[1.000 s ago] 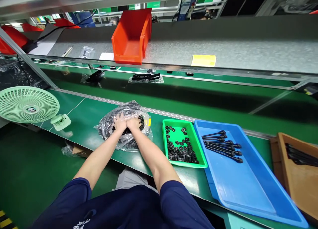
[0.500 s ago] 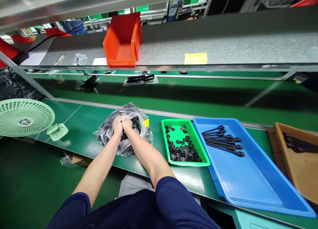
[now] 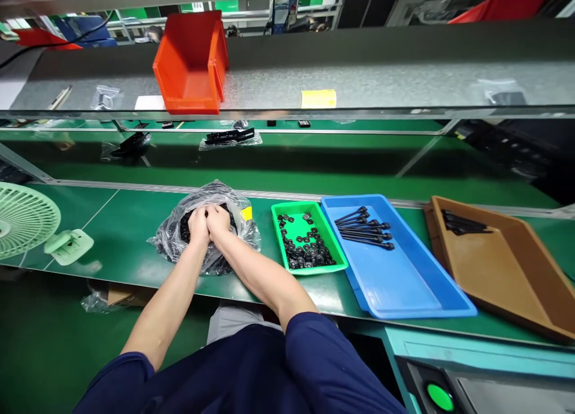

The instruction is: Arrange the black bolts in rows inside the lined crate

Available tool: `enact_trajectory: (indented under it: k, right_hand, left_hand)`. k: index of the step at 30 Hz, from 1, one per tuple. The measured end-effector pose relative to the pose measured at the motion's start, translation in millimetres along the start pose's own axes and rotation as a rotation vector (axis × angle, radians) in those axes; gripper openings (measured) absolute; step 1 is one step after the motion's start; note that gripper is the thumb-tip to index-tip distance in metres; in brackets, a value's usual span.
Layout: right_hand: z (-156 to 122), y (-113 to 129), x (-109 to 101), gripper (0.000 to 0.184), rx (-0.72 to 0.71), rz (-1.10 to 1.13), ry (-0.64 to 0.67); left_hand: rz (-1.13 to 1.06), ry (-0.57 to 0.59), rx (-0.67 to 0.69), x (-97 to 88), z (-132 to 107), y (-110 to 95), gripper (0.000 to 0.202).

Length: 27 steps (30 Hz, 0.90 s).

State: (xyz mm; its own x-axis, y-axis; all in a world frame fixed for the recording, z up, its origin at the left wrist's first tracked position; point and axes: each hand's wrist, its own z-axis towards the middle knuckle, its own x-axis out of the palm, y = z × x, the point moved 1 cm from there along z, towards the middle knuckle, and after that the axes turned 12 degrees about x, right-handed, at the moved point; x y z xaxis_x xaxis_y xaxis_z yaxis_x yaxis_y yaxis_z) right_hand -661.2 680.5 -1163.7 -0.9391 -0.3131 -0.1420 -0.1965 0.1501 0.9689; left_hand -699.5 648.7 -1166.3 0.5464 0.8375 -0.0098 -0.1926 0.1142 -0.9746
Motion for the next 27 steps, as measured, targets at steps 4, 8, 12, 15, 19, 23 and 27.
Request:
enact_trajectory:
  k: [4,8,12,15,19,23,27]
  right_hand:
    - [-37.7,-8.8,-11.4,0.028,0.049,0.251,-0.021]
    - [-69.4,-3.7,-35.7,0.026,-0.005,0.324,-0.006]
    - [-86.4,17.4,-85.7,0.025,-0.110,0.414,-0.077]
    - [-91.5,29.6,-135.6,0.027,-0.150,0.453,-0.188]
    - [-88.0,22.8,-205.7,0.026,-0.144,0.388,-0.389]
    - [-76.0,-3.9,-254.9,0.027,-0.121,0.414,-0.516]
    - [-62.8,-27.5,-268.1,0.021,-0.016,0.519,-0.521]
  left_hand:
    - [-0.082,-0.055,0.007,-13.8,-37.0,-8.6,0.026]
    - [-0.120,-0.037,0.089,-15.9,-68.8,-32.0,0.027]
    - [-0.169,0.099,0.212,15.7,-90.9,-61.9,0.029]
    - [-0.180,0.242,0.258,58.7,-108.8,-80.6,0.030]
    - [-0.189,0.416,0.230,121.0,-141.4,-92.4,0.029]
    - [-0.234,0.493,0.162,165.5,-171.4,-83.2,0.024]
    - [-0.218,0.501,0.070,184.8,-183.9,-59.8,0.027]
